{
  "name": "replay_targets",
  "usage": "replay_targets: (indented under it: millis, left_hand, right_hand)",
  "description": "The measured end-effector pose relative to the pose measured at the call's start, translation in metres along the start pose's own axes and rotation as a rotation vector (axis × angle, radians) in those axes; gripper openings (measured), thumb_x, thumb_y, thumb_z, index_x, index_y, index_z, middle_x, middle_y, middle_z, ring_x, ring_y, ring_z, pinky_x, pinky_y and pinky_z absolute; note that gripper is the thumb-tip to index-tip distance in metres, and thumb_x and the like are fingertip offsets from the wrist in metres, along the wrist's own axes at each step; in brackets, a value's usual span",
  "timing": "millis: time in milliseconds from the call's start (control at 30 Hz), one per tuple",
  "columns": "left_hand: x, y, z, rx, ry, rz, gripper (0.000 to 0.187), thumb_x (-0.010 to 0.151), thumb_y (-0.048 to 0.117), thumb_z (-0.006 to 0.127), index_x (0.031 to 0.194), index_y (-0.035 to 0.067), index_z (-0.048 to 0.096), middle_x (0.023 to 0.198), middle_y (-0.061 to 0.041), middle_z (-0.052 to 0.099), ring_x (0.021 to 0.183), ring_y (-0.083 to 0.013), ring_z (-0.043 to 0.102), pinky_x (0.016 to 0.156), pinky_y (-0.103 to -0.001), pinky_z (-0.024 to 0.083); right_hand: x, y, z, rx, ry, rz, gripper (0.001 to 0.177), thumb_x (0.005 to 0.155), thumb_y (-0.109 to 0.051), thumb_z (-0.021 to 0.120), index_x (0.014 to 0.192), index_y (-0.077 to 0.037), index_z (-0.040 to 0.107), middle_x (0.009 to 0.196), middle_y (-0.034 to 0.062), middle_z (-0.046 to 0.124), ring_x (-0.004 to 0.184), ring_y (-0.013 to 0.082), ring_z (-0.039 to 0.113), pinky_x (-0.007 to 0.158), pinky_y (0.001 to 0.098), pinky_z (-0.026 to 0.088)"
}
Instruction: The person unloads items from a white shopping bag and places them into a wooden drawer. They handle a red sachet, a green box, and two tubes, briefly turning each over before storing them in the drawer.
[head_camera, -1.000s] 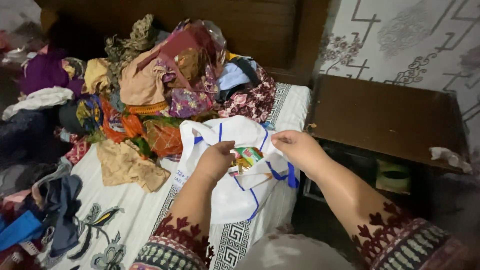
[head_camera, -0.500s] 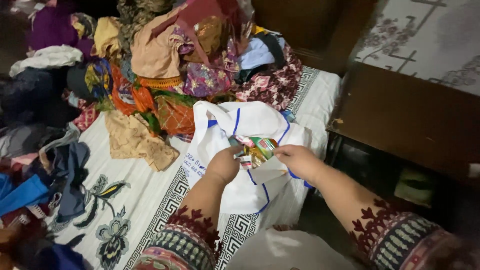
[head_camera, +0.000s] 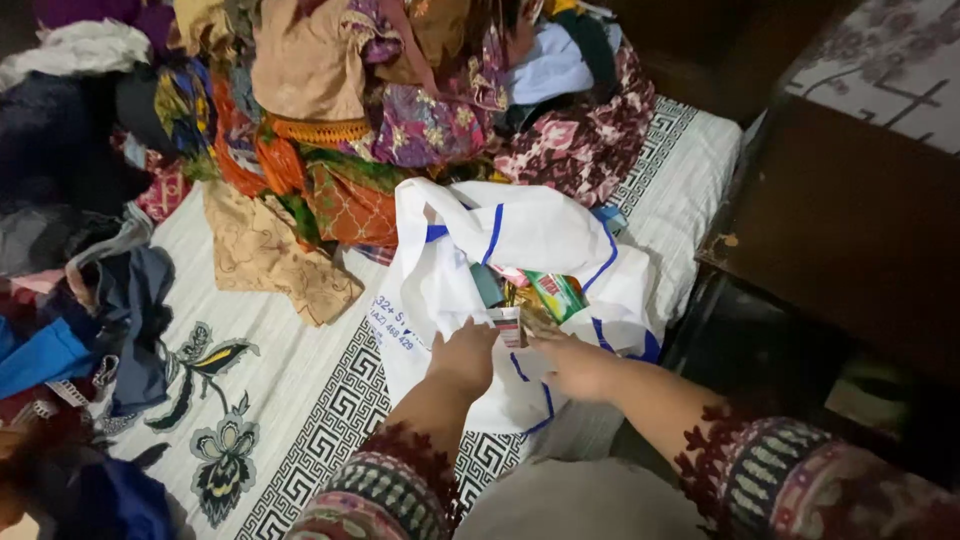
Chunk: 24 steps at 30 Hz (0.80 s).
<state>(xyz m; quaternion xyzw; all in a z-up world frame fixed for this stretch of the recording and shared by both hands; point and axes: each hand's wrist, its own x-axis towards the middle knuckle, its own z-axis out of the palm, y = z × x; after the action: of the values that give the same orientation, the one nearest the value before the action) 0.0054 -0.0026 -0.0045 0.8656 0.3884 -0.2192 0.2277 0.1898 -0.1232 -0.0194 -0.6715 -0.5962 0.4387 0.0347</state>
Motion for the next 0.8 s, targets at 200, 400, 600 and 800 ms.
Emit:
replay_targets:
  millis: [200, 400, 600, 800]
  left_hand:
    - [0.007, 0.010, 0.011, 0.103, -0.026, 0.110, 0.049, 0.096, 0.013, 0.045, 0.145, 0.018, 0.049, 0.158, 0.001, 0.042, 0.153, -0.0199, 0.027, 0.120, -0.067, 0.017]
    - [0.014, 0.008, 0.022, 0.180, -0.104, 0.196, 0.046, 0.098, 0.015, 0.047, 0.144, 0.017, 0.053, 0.157, -0.002, 0.042, 0.154, -0.0206, 0.026, 0.122, -0.068, 0.010]
    - [0.005, -0.001, 0.011, 0.443, -0.224, 0.330, 0.032, 0.091, 0.019, 0.056, 0.118, 0.014, 0.073, 0.161, -0.004, 0.034, 0.156, -0.0292, 0.010, 0.117, -0.069, -0.006]
    - [-0.008, 0.002, -0.011, 0.363, -0.386, 0.282, 0.050, 0.104, 0.049, 0.047, 0.122, 0.008, 0.070, 0.131, -0.010, 0.064, 0.145, -0.0266, 0.040, 0.124, -0.070, -0.008]
  right_hand:
    - [0.016, 0.001, 0.013, -0.150, -0.097, -0.006, 0.080, 0.095, -0.019, 0.065, 0.159, -0.007, 0.019, 0.170, 0.0137, 0.004, 0.159, 0.0303, 0.001, 0.127, 0.0494, 0.010]
    - [0.017, -0.010, 0.011, -0.207, -0.148, 0.043, 0.086, 0.091, -0.022, 0.069, 0.160, -0.013, 0.018, 0.171, 0.0103, 0.007, 0.157, 0.0307, 0.007, 0.125, 0.0533, 0.012]
    - [0.014, -0.012, 0.009, -0.187, -0.257, 0.087, 0.099, 0.087, -0.029, 0.074, 0.163, -0.010, 0.013, 0.145, 0.0168, 0.054, 0.135, 0.0383, 0.051, 0.115, 0.0486, 0.040]
    - [0.043, 0.057, 0.080, -0.390, -0.303, 0.062, 0.065, 0.097, -0.027, 0.052, 0.160, -0.032, 0.037, 0.129, 0.0092, 0.069, 0.123, 0.0332, 0.064, 0.103, 0.0513, 0.047]
